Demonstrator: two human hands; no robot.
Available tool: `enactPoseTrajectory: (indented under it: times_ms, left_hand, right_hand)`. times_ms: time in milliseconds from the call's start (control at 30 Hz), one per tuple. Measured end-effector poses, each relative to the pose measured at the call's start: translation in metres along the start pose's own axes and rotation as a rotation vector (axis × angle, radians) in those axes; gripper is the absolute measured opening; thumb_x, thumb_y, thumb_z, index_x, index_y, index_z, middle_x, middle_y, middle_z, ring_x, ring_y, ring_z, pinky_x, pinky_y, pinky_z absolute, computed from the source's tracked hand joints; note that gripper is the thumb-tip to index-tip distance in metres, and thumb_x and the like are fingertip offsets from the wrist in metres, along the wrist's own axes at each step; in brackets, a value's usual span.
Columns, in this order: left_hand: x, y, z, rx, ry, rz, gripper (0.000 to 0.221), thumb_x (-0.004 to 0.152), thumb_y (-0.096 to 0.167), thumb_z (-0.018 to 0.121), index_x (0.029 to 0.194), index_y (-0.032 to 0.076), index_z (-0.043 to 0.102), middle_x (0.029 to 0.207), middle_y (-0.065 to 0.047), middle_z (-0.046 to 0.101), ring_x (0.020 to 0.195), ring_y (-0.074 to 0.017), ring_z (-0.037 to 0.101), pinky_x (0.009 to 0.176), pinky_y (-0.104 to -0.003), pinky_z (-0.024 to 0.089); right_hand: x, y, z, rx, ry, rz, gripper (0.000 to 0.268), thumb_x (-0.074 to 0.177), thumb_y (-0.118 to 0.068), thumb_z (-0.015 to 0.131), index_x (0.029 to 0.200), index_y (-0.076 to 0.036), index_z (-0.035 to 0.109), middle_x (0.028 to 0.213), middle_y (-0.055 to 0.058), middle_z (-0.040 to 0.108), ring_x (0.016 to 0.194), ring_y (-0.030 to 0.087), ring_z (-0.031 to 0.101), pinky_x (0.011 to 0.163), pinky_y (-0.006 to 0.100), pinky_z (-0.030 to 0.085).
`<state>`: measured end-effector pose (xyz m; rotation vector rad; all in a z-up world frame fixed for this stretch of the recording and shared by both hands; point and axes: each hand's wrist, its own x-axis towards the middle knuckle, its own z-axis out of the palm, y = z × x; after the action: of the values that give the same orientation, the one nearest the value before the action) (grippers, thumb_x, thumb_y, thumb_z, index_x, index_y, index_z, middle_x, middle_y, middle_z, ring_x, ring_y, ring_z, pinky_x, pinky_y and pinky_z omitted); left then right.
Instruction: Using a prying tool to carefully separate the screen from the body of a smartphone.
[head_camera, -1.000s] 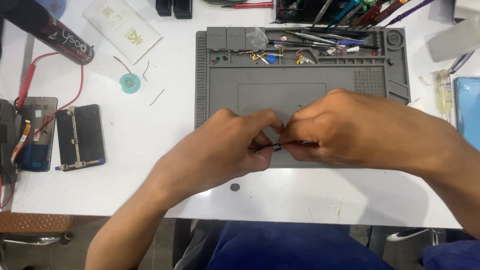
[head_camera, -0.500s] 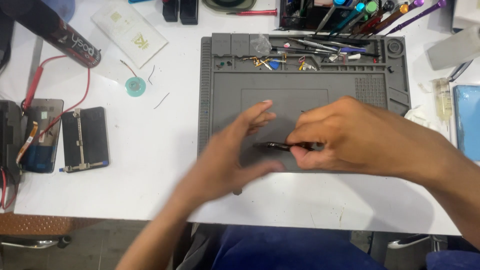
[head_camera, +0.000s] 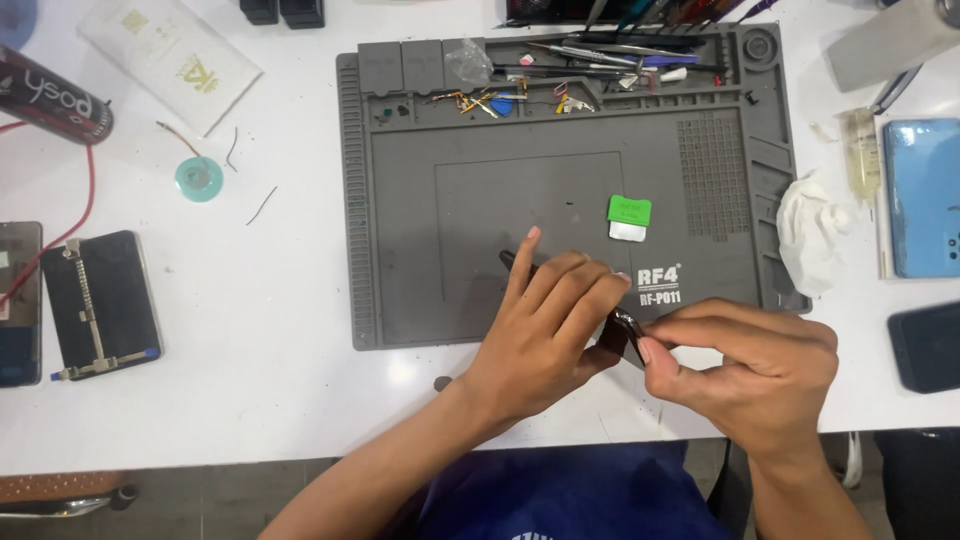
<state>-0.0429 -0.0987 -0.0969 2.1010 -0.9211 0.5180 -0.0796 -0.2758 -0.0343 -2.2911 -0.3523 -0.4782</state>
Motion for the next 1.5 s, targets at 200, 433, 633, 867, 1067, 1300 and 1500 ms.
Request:
enactPoseTrajectory:
  times_ms: [200, 433, 633, 867, 1067, 1300, 1500]
  left_hand:
    - [0.008, 0.006, -0.004, 0.103, -0.050, 0.081, 0.037, 0.084, -0.002, 0.067, 0.119, 0.004, 0.057, 0.112, -0.009, 0.061, 0.108, -0.0286, 0.063, 0.116, -0.064, 0.032]
    - [0.011, 0.003, -0.007, 0.124, -0.116, 0.110, 0.045, 0.085, -0.001, 0.069, 0.128, 0.005, 0.055, 0.119, -0.009, 0.063, 0.119, -0.0308, 0.062, 0.115, -0.066, 0.035]
    - [0.014, 0.002, -0.004, 0.225, -0.092, 0.228, 0.022, 0.108, 0.003, 0.052, 0.127, 0.008, 0.061, 0.121, -0.007, 0.065, 0.122, -0.0293, 0.064, 0.113, -0.060, 0.038]
    - [0.014, -0.004, -0.001, 0.352, -0.028, 0.289, 0.028, 0.103, 0.007, 0.061, 0.131, 0.012, 0.059, 0.112, -0.004, 0.065, 0.101, -0.0217, 0.066, 0.109, -0.056, 0.045]
    - [0.001, -0.015, 0.003, 0.299, -0.043, 0.248, 0.048, 0.091, 0.009, 0.077, 0.134, 0.009, 0.054, 0.117, -0.006, 0.065, 0.104, -0.0242, 0.067, 0.113, -0.057, 0.041]
    - [-0.010, -0.046, 0.015, 0.243, -0.200, -0.103, 0.075, 0.078, 0.020, 0.083, 0.141, 0.011, 0.044, 0.120, -0.012, 0.050, 0.110, -0.0330, 0.049, 0.112, -0.061, 0.039]
    - [-0.004, -0.054, -0.010, -0.102, -0.183, -0.174, 0.051, 0.082, 0.005, 0.066, 0.128, 0.009, 0.045, 0.109, -0.014, 0.043, 0.102, -0.0347, 0.040, 0.087, -0.044, 0.045]
  right_hand:
    - [-0.008, 0.011, -0.004, 0.016, 0.001, 0.051, 0.012, 0.078, -0.003, 0.083, 0.085, 0.003, 0.076, 0.082, 0.015, 0.075, 0.063, 0.017, 0.070, 0.055, 0.021, 0.052]
    - [-0.010, 0.021, -0.008, 0.063, -0.026, 0.138, 0.013, 0.073, 0.002, 0.084, 0.082, 0.002, 0.075, 0.082, 0.013, 0.075, 0.065, 0.016, 0.071, 0.063, 0.022, 0.057]
    - [-0.017, 0.031, -0.017, 0.041, -0.122, 0.269, 0.012, 0.070, 0.004, 0.082, 0.079, 0.000, 0.074, 0.076, 0.009, 0.074, 0.064, 0.012, 0.068, 0.061, 0.020, 0.056]
    - [-0.020, 0.043, -0.022, 0.138, -0.144, 0.428, 0.013, 0.072, 0.002, 0.084, 0.084, 0.000, 0.078, 0.079, 0.010, 0.078, 0.065, 0.012, 0.071, 0.060, 0.019, 0.060]
    - [-0.016, 0.039, -0.020, 0.184, -0.151, 0.446, 0.013, 0.076, 0.003, 0.082, 0.088, 0.002, 0.077, 0.080, 0.013, 0.077, 0.063, 0.016, 0.072, 0.057, 0.021, 0.061]
    - [0.001, 0.030, -0.015, 0.341, -0.124, 0.592, 0.010, 0.081, 0.007, 0.077, 0.091, 0.010, 0.075, 0.072, 0.021, 0.074, 0.060, 0.024, 0.074, 0.060, 0.028, 0.065]
    - [0.042, 0.072, -0.006, 0.652, -0.361, 0.494, 0.024, 0.093, -0.016, 0.065, 0.097, 0.007, 0.075, 0.080, 0.023, 0.077, 0.058, 0.031, 0.076, 0.053, 0.036, 0.070]
